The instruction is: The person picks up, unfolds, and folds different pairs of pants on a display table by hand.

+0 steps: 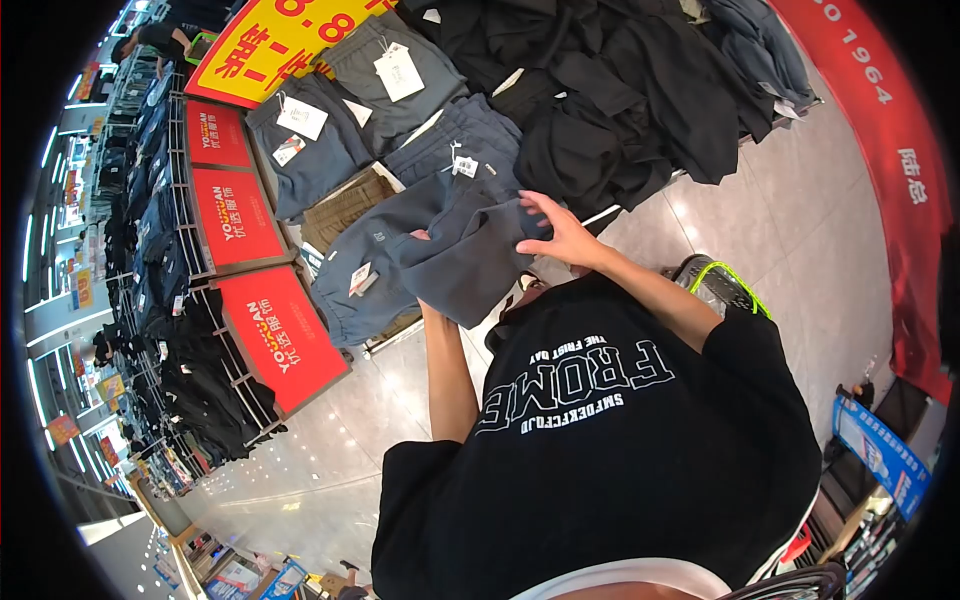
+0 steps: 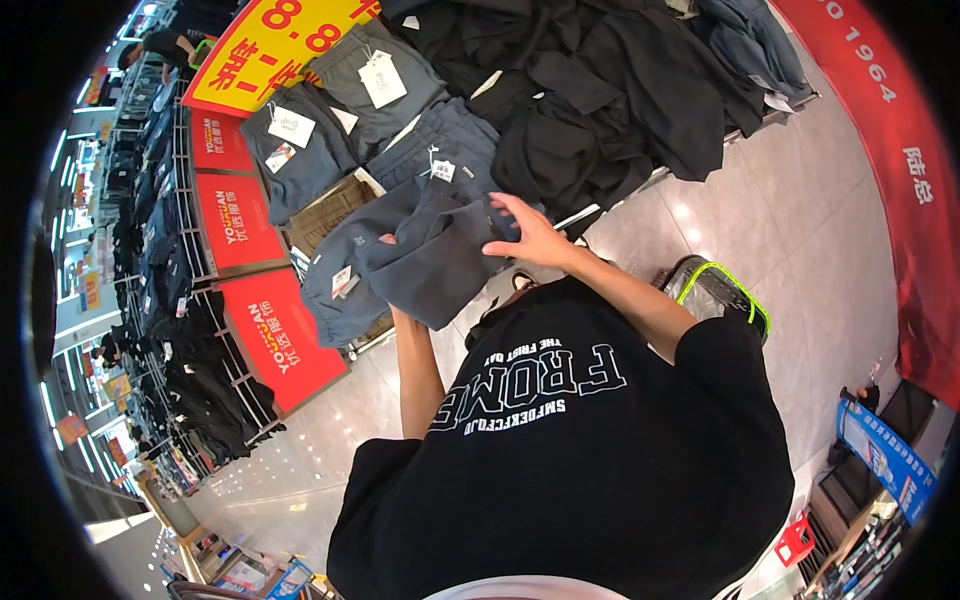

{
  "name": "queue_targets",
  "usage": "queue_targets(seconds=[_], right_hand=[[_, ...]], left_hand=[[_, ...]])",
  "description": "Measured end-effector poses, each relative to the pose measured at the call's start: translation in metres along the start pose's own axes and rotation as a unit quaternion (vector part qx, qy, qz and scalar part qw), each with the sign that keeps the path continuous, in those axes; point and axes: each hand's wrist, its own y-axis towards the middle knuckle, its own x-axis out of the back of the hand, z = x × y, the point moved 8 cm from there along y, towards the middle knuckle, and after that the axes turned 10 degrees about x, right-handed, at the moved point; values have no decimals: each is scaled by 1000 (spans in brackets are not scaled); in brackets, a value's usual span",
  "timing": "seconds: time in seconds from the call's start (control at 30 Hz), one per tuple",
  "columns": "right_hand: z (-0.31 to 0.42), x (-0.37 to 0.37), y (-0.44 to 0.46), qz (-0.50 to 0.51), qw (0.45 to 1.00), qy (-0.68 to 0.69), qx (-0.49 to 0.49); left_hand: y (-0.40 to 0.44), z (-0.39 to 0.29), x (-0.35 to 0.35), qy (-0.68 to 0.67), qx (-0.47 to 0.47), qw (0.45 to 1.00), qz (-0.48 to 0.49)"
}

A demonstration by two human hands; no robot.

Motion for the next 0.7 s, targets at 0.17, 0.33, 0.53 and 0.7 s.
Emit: queue_targets(seconds=[0.17,0.33,0.53,0.7], right_hand=[[-1,-27,27,-2,989,143,-23],[5,-22,26,-44,958,284,-7],[48,-4,26,7,936,349,-48],[65,91,39,-122,952,281,-4]], left_hand=[[-5,12,40,105,-18,994,-10],[-4,10,48,159,-25,987,-1],[-9,6,26,65,16,998,-16],[-4,-15,-64,177,19,983,-42]])
